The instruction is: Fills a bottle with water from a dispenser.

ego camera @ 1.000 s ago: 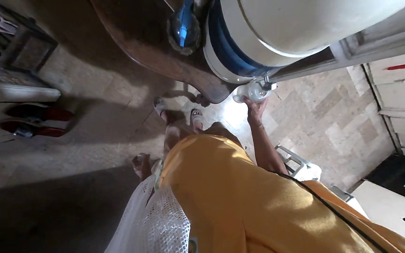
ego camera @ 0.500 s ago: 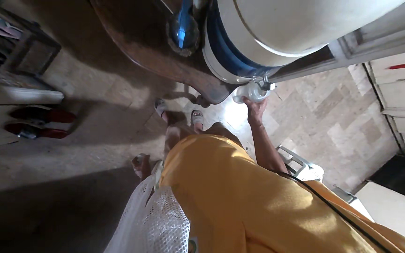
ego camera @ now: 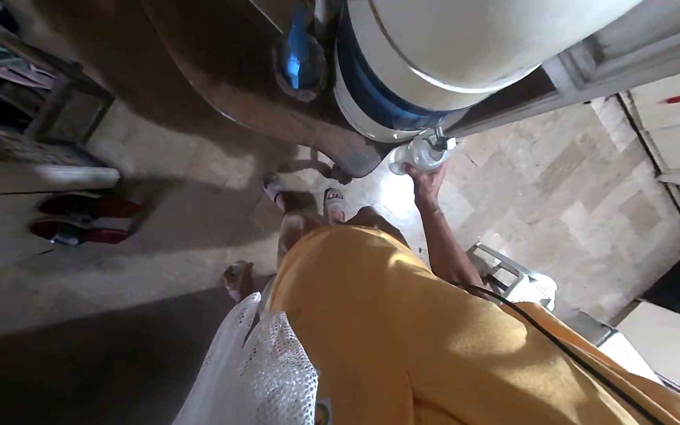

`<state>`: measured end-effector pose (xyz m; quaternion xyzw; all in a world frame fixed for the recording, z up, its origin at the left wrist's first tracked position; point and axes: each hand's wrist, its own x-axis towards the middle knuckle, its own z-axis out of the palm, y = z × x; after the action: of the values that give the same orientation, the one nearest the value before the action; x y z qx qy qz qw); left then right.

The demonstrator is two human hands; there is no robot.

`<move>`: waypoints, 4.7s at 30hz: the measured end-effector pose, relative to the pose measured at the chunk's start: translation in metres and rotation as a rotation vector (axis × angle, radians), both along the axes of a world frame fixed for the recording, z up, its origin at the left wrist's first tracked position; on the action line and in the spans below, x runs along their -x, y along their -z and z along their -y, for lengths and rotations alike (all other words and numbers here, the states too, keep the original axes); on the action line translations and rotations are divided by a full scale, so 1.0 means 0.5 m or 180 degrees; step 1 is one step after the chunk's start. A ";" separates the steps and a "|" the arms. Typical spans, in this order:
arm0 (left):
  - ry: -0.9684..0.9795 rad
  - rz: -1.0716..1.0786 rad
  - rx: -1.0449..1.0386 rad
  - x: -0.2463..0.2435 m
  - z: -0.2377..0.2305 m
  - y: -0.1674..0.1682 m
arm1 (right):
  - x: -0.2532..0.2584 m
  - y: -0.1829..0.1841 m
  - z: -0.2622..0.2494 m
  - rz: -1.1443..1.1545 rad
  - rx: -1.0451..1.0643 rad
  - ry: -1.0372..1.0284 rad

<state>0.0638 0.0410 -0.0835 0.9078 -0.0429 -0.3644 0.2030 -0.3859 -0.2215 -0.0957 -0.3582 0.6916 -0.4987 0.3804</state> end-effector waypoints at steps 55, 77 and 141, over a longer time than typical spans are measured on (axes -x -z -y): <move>0.1025 0.0143 0.0396 -0.201 0.325 -0.062 | -0.020 -0.010 0.003 -0.0038 -0.0014 0.0248; 0.3720 -0.0479 0.1485 -0.033 0.587 -0.296 | -0.035 -0.020 -0.081 -0.0063 -0.0336 0.0181; 0.6472 0.1312 0.1594 -0.103 0.867 -0.448 | -0.680 -0.140 0.248 -0.0695 0.0657 -0.1733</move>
<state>0.1151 -0.3927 0.1402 0.4223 -0.8874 -0.1828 -0.0267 -0.0460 -0.3454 -0.0257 -0.6185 0.5526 -0.4046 0.3851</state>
